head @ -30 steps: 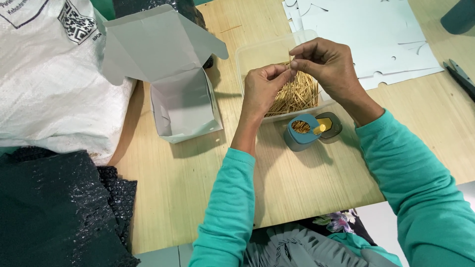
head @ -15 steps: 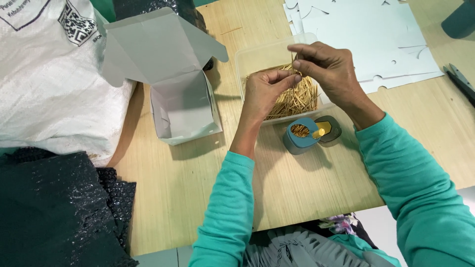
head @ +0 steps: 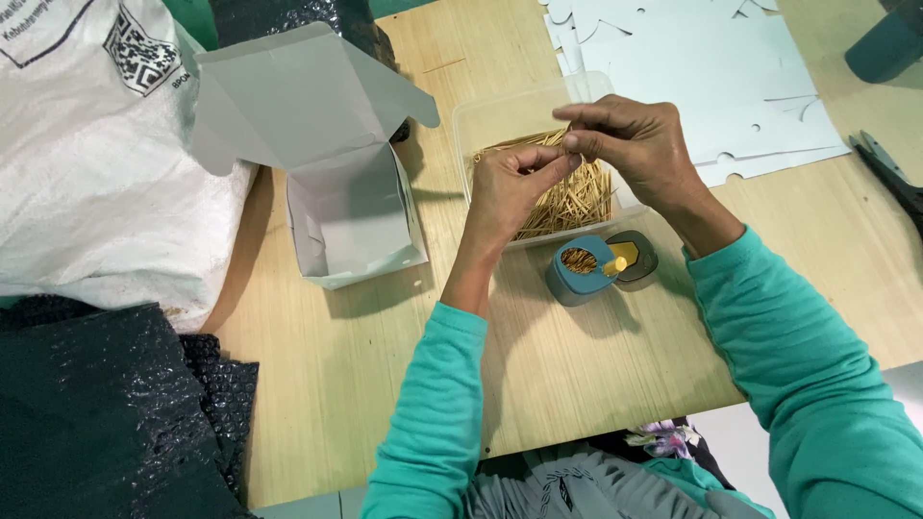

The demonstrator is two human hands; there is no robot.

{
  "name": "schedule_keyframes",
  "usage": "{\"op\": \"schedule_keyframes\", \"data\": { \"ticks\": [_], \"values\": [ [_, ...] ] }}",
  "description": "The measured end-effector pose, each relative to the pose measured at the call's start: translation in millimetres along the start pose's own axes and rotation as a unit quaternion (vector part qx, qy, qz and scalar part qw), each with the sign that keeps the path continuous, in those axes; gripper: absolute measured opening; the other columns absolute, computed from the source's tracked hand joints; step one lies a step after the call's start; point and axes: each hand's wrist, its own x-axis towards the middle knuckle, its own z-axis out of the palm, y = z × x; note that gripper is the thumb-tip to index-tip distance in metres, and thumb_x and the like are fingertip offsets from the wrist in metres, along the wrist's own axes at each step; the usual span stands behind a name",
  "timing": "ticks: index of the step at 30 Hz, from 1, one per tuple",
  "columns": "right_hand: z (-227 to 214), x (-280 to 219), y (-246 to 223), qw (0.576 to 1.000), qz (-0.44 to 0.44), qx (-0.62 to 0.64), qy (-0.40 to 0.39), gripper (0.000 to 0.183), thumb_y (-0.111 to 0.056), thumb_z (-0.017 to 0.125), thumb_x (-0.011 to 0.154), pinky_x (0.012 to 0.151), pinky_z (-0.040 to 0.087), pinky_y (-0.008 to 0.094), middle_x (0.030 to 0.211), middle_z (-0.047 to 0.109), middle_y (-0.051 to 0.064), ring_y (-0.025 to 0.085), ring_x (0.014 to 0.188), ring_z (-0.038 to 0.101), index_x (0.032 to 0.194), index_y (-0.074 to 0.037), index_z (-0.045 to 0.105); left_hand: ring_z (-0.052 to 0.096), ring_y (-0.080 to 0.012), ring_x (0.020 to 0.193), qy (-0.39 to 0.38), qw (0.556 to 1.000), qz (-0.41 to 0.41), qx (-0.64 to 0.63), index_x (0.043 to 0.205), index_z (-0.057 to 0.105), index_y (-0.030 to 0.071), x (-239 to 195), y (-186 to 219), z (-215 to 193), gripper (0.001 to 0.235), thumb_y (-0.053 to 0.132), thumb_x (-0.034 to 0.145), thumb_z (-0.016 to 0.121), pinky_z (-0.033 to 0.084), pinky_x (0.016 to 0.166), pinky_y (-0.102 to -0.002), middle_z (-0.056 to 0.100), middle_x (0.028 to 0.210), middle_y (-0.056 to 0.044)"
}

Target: The person repeatedly picks up toothpicks from a clear plastic container, breaks them in half, and places the pieces into a small blue container. The process is continuous and repetitive throughout the clip.

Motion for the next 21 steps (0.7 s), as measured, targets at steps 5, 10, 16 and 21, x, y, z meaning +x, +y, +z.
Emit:
{"op": "schedule_keyframes", "data": {
  "ticks": [5, 10, 16, 21],
  "values": [
    [0, -6, -42, 0.994, -0.064, -0.078, -0.029, 0.021, -0.003, 0.075, 0.099, 0.082, 0.06, 0.028, 0.102, 0.073, 0.018, 0.023, 0.094, 0.069, 0.119, 0.003, 0.073, 0.066, -0.0054, 0.076, -0.002, 0.999, 0.015, 0.029, 0.088, 0.081, 0.008, -13, 15, -5, 0.012, 0.018, 0.089, 0.077, 0.053, 0.067, -0.021, 0.077, 0.079, 0.0],
    [3, -26, -98, 0.992, -0.013, -0.117, -0.045, 0.014, 0.008, 0.075, 0.093, 0.073, 0.055, 0.039, 0.091, 0.074, 0.025, 0.032, 0.077, 0.068, 0.106, 0.006, 0.077, 0.065, -0.0142, 0.072, -0.077, 0.995, 0.064, 0.014, 0.1, 0.081, 0.011, -41, 11, -6, 0.023, 0.033, 0.098, 0.075, 0.051, 0.072, -0.027, 0.077, 0.081, -0.015],
    [5, -55, -86, 0.993, 0.044, -0.096, -0.061, 0.014, 0.003, 0.076, 0.089, 0.072, 0.054, 0.037, 0.089, 0.077, 0.021, 0.026, 0.074, 0.068, 0.102, 0.0, 0.08, 0.063, -0.0113, 0.072, -0.086, 0.994, 0.03, 0.055, 0.094, 0.082, 0.007, -63, 4, 0, 0.016, 0.023, 0.094, 0.078, 0.049, 0.062, -0.032, 0.074, 0.07, -0.015],
    [2, -67, -62, 0.987, 0.0, -0.141, -0.079, 0.013, -0.001, 0.079, 0.086, 0.086, 0.047, 0.043, 0.097, 0.076, 0.015, 0.029, 0.093, 0.063, 0.098, -0.006, 0.083, 0.073, -0.0378, 0.07, -0.074, 0.974, 0.021, 0.215, 0.096, 0.081, 0.006, -68, 5, 3, 0.016, 0.02, 0.089, 0.077, 0.056, 0.062, -0.043, 0.074, 0.078, -0.021]
  ]
}}
